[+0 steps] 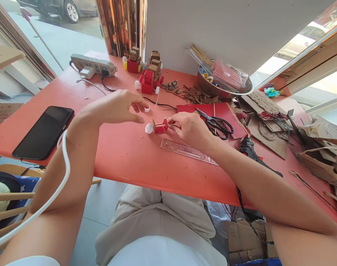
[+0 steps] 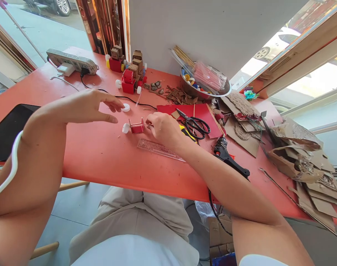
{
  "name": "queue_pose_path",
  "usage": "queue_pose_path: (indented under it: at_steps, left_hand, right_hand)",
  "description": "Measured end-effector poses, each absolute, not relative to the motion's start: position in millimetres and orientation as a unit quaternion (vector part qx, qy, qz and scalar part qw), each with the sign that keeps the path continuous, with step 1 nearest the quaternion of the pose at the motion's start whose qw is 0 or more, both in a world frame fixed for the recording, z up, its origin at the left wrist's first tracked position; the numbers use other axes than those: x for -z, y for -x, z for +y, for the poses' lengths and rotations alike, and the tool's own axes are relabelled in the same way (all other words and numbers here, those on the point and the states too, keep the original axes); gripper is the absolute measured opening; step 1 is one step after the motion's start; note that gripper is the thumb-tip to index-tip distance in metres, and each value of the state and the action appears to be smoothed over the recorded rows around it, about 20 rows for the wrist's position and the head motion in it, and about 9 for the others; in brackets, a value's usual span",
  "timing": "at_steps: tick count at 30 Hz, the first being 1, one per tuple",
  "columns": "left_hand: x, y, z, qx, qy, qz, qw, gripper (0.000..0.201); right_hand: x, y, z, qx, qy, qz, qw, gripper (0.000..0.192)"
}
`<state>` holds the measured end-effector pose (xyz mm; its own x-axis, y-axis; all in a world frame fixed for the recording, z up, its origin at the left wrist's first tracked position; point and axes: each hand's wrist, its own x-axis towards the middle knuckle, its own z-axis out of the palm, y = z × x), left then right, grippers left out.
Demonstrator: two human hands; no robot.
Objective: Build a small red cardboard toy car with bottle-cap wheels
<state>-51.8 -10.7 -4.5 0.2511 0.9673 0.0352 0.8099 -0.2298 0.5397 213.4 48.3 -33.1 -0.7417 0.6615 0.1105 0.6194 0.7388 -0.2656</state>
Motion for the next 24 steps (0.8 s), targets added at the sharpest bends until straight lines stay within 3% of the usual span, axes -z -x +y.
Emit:
queue_pose_path:
  at_steps: [7,24]
  left_hand:
    - [41.2,35.3,-42.1,-0.227,-0.732,0.602,0.222,0.06]
    - [47.3,28.3,-35.4,-0.311,-0.652,0.637,0.27,0.032]
  right_hand:
    - [33.5,-211.8,46.2,-0.13,0.334,-0.929,0.093,0.028]
    - [31.9,-208.0,33.1,-0.206,0.331,-0.907,0.158,0.03]
